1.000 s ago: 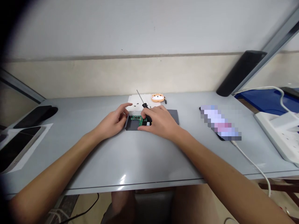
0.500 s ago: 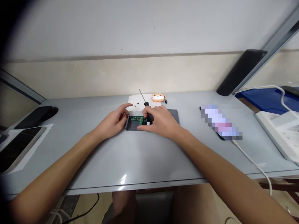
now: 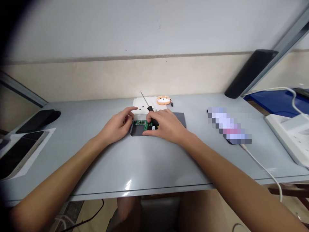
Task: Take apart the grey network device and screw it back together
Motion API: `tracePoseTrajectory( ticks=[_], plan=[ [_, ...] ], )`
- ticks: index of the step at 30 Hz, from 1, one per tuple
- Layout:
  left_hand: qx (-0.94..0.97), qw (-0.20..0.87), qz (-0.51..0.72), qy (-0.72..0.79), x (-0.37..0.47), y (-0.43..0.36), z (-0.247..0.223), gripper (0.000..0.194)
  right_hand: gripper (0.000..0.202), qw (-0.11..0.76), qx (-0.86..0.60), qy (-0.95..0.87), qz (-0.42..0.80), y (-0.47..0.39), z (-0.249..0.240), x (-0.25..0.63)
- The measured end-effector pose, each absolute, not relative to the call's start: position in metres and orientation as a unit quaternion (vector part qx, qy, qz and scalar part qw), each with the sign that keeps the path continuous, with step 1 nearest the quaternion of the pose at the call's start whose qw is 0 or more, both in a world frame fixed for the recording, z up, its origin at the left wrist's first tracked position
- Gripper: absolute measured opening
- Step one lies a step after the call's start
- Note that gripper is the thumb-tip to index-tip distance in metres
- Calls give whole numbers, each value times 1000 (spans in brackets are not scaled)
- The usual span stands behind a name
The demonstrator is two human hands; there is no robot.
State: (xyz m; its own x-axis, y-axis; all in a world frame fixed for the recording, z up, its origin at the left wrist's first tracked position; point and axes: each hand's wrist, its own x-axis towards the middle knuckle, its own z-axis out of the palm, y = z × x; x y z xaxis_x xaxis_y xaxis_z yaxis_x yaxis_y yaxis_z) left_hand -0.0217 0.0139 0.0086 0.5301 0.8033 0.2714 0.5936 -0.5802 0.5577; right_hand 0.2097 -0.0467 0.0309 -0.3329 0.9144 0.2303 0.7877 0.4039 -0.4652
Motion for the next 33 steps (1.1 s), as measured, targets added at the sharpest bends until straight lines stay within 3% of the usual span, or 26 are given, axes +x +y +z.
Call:
tracePoseTrajectory(
  ticks=[4,8,13,18,26,33],
  plan=[
    [855,189,296,382,-16,7,10,42,31,216,-527,-808,152,-48,33,210],
    [895,189,254,314,-9,-3,11,39,30,228,-519,-810,151,-48,33,212],
    [905,197,228,299,-5,-7,8,48,49,301,-531,-781,133,-46,32,225],
    [905,208,208,308,-4,-7,5,60,18,422,-544,-714,126,-44,36,235],
    [889,239,240,307,-3,-6,-4,58,51,533,-567,-619,104,-52,42,231],
    [881,258,253,305,-5,-5,-3,58,52,517,-631,-562,137,-47,41,231]
  ],
)
